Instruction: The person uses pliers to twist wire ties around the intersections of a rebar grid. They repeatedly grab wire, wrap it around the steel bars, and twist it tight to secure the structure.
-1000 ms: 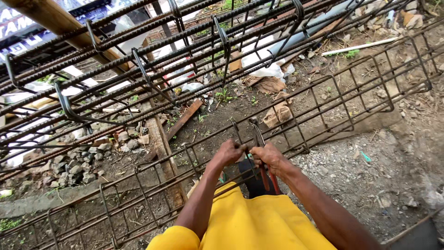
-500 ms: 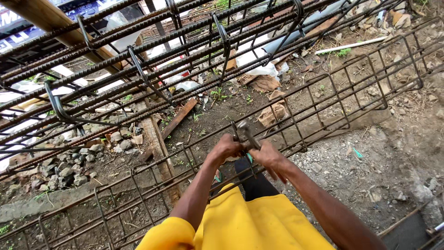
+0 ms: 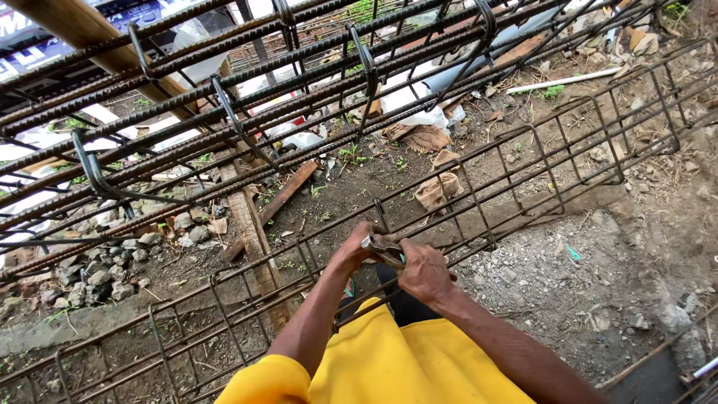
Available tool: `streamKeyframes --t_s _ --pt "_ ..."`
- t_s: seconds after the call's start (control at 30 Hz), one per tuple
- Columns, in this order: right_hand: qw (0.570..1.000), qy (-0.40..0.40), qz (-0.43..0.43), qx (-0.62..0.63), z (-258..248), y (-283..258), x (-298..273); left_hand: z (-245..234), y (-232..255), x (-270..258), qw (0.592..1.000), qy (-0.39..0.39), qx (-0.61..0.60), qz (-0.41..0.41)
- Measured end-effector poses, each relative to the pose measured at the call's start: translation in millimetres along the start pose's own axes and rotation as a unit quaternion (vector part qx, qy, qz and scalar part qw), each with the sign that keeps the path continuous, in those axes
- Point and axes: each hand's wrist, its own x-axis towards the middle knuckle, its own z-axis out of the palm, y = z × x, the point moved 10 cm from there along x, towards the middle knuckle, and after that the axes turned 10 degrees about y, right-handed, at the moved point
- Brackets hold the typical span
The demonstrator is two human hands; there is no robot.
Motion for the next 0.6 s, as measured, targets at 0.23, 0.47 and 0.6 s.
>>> streamKeyframes --t_s 0.23,0.47,0.6 --pt "0.995 0.000 0.031 0.091 -40.2 -19.8 10.7 -5.5 13.7 -19.9 0.998 0.005 0.050 -0.046" --pt "0.993 -0.045 0.062 0.088 -51.2 -27.3 35.1 10.6 30.3 -21.4 0.912 -0.024 0.329 0.245" --pt "0.989 -0.049 0.067 0.127 -65.9 -27.9 36.6 11.9 22.5 -28.2 0.914 0.014 0.290 0.284"
